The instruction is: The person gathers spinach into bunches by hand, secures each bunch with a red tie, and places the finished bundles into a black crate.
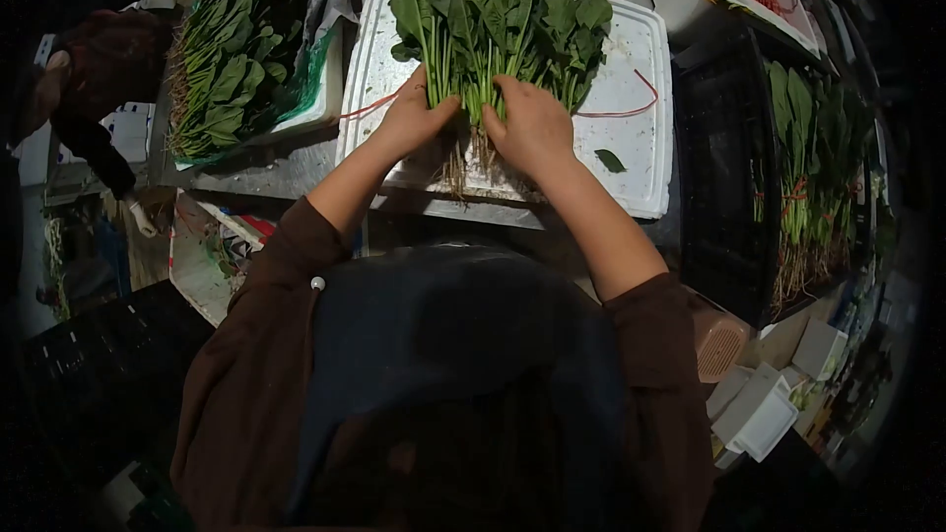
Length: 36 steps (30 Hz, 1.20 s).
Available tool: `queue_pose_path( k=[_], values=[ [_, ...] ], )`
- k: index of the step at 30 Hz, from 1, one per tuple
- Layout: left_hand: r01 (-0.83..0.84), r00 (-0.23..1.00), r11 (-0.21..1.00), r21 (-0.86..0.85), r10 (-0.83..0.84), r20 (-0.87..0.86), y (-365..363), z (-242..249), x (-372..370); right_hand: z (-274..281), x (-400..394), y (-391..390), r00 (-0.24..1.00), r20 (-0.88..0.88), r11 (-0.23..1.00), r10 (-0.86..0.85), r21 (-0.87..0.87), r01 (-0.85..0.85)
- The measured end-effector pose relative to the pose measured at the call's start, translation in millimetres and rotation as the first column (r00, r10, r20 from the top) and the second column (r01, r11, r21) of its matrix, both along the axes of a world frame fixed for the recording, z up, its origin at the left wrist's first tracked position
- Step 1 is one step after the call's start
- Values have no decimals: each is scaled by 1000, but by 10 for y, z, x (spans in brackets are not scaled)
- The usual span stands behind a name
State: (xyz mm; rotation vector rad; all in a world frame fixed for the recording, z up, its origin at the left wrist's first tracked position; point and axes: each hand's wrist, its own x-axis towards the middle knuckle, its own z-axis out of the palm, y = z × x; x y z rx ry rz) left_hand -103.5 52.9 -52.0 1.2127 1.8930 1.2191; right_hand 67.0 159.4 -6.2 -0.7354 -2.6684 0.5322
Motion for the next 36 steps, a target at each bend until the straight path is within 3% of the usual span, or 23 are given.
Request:
queue_pose_path(
  k=[1, 3, 4, 5, 7, 8, 10, 11, 13, 15, 17, 21, 23, 25, 27, 29, 30, 31, 34, 36],
  values=[
    [7, 1000, 1000, 1, -7, 1, 17, -14, -3, 39, 61, 45, 998, -24, 998, -58, -28, 57],
    [-220, 974, 960, -175, 206, -92, 45, -112, -20, -6, 182, 108, 968, -183, 972, -172, 129, 197],
    [-230, 972, 960, -161, 219, -84, 77, -174, -41, -109, 231, 156, 956, -137, 960, -261, 68, 272],
    [-231, 972, 960, -159, 220, -87, 108, -133, -20, -301, 251, 191, 955, -140, 960, -260, 69, 272],
    [-221, 975, 968, -122, 217, -41, 183, -1, 107, -631, 248, 245, 954, -186, 961, -237, -192, 201],
    [-210, 968, 975, -79, 195, -160, 222, 28, 167, -624, 224, 152, 975, -167, 984, -144, -127, 123],
    [-105, 967, 980, -167, 61, -247, 270, 74, 161, -646, 166, 30, 988, -116, 993, -101, -65, 94],
    [-128, 899, 969, -213, 22, -438, 299, -78, 110, -522, 160, 29, 987, -116, 985, -113, -144, 96],
    [-108, 924, 975, -195, 26, -381, 210, 6, 64, -528, 204, 141, 991, -78, 987, -109, -127, 99],
    [-155, 955, 950, -270, 74, -289, 99, 24, 7, -418, 293, 269, 995, -100, 992, 19, -124, -31],
    [-222, 925, 883, -413, 57, -377, -55, 292, 11, -283, 392, 352, 1000, 7, 996, 19, -91, -18],
    [-199, 966, 880, -431, 103, -235, -345, 425, -152, 344, 214, 466, 959, 281, 998, -25, -43, 39],
    [-133, 990, 879, -458, 92, -111, -518, 511, -243, 539, -28, 468, 989, 145, 985, 38, 161, -62],
    [-169, 971, 920, -354, 94, -220, -683, 324, -349, 849, -452, 303, 988, 137, 964, 72, 244, -104],
    [-367, 927, 922, -125, 351, -133, -917, 249, -443, 1045, -941, 86, 968, 53, 941, 245, 227, -251],
    [-591, 794, 804, -69, 595, 124, -1270, 556, -568, 1166, -1479, -320, 902, -26, 879, 431, 238, -414],
    [-735, 642, 677, 32, 681, 353, -1423, 471, -684, 1186, -1754, -554, 847, -58, 833, 528, 230, -504],
    [-805, 593, 571, 163, 759, 270, -1640, 346, -866, 1174, -2031, -792, 782, -91, 778, 617, 224, -587],
    [-954, 296, 285, 96, 832, 469, -2277, 224, -1436, 915, -2842, -1468, 665, -42, 652, 746, 255, -714],
    [-980, 198, 161, 116, 798, 570, -2602, 282, -1692, 724, -3319, -1913, 666, 58, 639, 744, 231, -734]
  ],
)
